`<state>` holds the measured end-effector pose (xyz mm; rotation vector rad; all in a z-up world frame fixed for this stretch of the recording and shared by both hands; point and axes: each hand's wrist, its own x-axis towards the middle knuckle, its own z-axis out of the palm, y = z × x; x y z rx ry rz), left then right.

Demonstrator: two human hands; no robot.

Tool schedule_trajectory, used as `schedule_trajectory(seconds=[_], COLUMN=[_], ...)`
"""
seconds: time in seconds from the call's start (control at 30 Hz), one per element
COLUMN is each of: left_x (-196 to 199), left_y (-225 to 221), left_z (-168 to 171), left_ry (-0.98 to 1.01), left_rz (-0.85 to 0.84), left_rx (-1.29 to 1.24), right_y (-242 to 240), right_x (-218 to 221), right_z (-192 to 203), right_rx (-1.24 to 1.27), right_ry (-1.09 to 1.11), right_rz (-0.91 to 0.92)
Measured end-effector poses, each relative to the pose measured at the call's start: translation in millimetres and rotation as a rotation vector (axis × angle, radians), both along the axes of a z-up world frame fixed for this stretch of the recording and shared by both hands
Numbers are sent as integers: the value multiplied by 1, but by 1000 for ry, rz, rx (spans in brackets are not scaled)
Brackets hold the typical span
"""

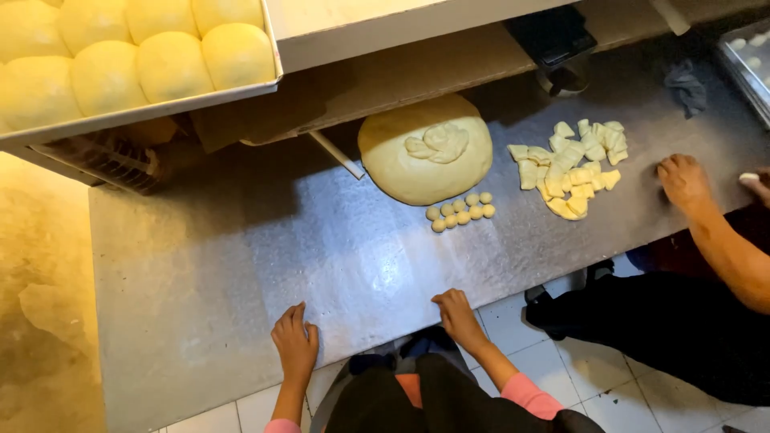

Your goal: Shaping bread dough into small round balls on a metal workbench.

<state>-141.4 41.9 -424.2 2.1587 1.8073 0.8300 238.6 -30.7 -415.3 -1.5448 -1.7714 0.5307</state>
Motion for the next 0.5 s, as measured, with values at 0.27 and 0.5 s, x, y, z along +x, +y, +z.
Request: schedule_trajectory(seconds=[0.27,0.5], left_x=[-1,1], left_y=[-1,0], left_z=[4,6], left_ry=[-5,2], left_rz=[-7,-11], left_rx=[-16,10], right_y=[68,2], right_x=[-53,-11], right_z=[38,9], right_rx=[-1,-122], right_ry=[148,43], right_rz=[-203,8])
